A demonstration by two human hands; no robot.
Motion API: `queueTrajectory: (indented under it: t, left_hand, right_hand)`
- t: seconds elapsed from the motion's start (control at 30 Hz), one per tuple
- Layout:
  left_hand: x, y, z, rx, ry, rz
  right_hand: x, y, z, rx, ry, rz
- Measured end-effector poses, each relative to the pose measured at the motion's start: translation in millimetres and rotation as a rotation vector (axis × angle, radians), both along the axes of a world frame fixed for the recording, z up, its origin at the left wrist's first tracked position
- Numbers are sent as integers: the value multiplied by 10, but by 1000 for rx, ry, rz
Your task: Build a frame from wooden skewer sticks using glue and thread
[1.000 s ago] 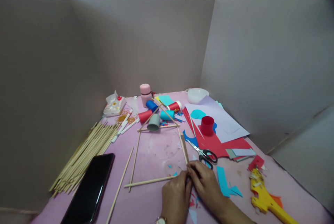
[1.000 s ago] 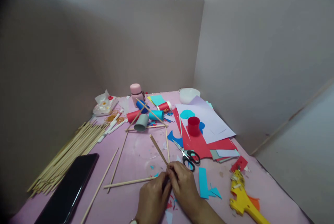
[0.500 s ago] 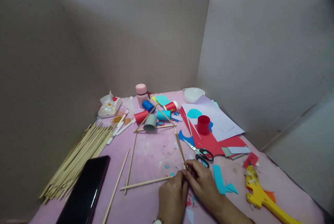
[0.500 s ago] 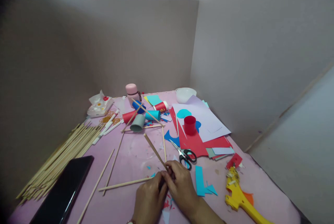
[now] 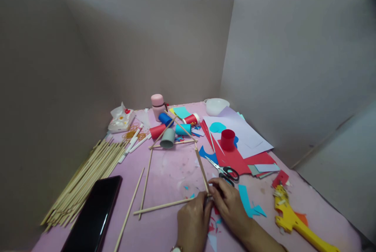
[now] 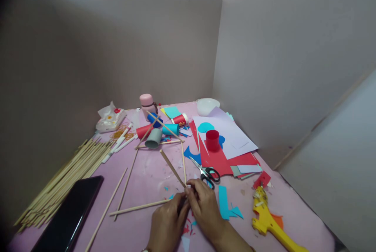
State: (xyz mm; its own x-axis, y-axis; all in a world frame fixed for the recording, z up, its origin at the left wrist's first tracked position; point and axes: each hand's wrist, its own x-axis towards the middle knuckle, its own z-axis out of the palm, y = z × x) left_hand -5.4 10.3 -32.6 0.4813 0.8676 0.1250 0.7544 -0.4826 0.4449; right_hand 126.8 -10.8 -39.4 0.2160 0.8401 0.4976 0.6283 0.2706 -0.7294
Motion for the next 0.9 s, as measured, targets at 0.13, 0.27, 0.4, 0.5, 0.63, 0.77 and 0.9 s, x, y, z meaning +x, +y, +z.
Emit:
queueTrajectory:
  t: [0.13, 0.27, 0.4, 0.5, 0.63, 0.77, 0.9]
  left_hand:
    - [2, -8, -20, -8, -16, 3]
    - [-2, -7, -32, -10, -28, 1]
    - [-2, -6, -30, -3, -33, -1]
    - [-3, -5, -29, 6, -33, -3]
    - [-4, 0, -38, 17, -27, -8]
    - [-4, -1, -47, 25, -22, -6]
    - [-2, -2, -32, 27, -12, -10]
  right_hand:
    - [46, -4, 23, 20, 37, -44]
    - [71, 6, 44, 37, 55, -69]
    - [70, 8, 44, 39, 61, -66]
    - [69, 6, 37, 31, 66, -60]
    - [76, 4, 27, 15, 69, -47]
    - [73, 7, 14, -5, 66, -29]
    - [44, 22, 7, -34, 50, 16]
